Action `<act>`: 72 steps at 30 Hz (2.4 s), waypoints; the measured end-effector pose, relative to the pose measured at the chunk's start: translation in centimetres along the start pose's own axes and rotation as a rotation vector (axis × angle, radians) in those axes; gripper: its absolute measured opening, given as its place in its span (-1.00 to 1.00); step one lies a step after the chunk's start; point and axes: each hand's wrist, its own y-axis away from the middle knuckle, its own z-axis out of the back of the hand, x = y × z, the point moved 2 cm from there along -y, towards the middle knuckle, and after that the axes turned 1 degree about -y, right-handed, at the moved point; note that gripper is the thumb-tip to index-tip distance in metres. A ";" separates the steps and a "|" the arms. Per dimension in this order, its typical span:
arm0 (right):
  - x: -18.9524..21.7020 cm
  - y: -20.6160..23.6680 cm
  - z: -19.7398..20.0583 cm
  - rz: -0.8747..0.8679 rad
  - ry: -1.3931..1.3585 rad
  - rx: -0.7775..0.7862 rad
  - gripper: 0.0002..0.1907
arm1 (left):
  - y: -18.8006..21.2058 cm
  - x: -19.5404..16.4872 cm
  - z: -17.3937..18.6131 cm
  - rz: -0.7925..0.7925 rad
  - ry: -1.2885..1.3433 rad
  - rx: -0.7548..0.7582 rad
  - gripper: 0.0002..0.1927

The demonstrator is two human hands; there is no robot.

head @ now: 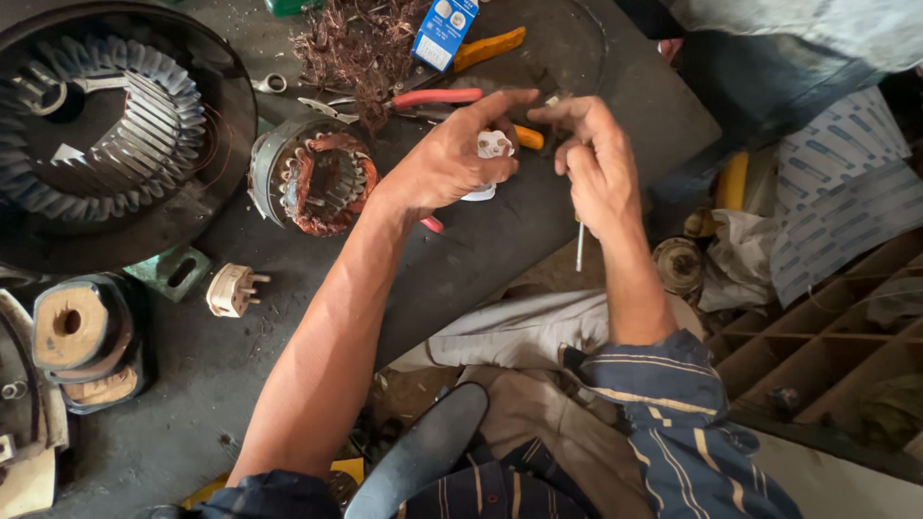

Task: The person disassembles a white electrical plug, removes a small component from a blue box, and uses a screwdriver to attach wires to the plug terminals. The person then reassembles the plug housing.

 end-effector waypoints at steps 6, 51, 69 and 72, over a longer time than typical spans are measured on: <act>-0.8 0.3 1.7 -0.059 -0.164 -0.038 -0.67 | 0.1 -0.7 -0.1 0.107 -0.007 -0.036 -0.23; 6.4 21.1 15.7 -0.394 0.695 -0.396 -0.80 | 0.9 -0.3 -5.7 -0.329 -0.742 -0.272 -0.41; -11.6 31.9 17.2 -0.681 0.832 -0.251 -0.68 | 0.2 0.6 -8.4 -0.210 -1.080 -0.149 -0.25; -22.3 33.9 15.7 -0.546 0.863 -0.085 -0.55 | -0.6 0.8 -8.6 -0.175 -1.135 -0.152 -0.26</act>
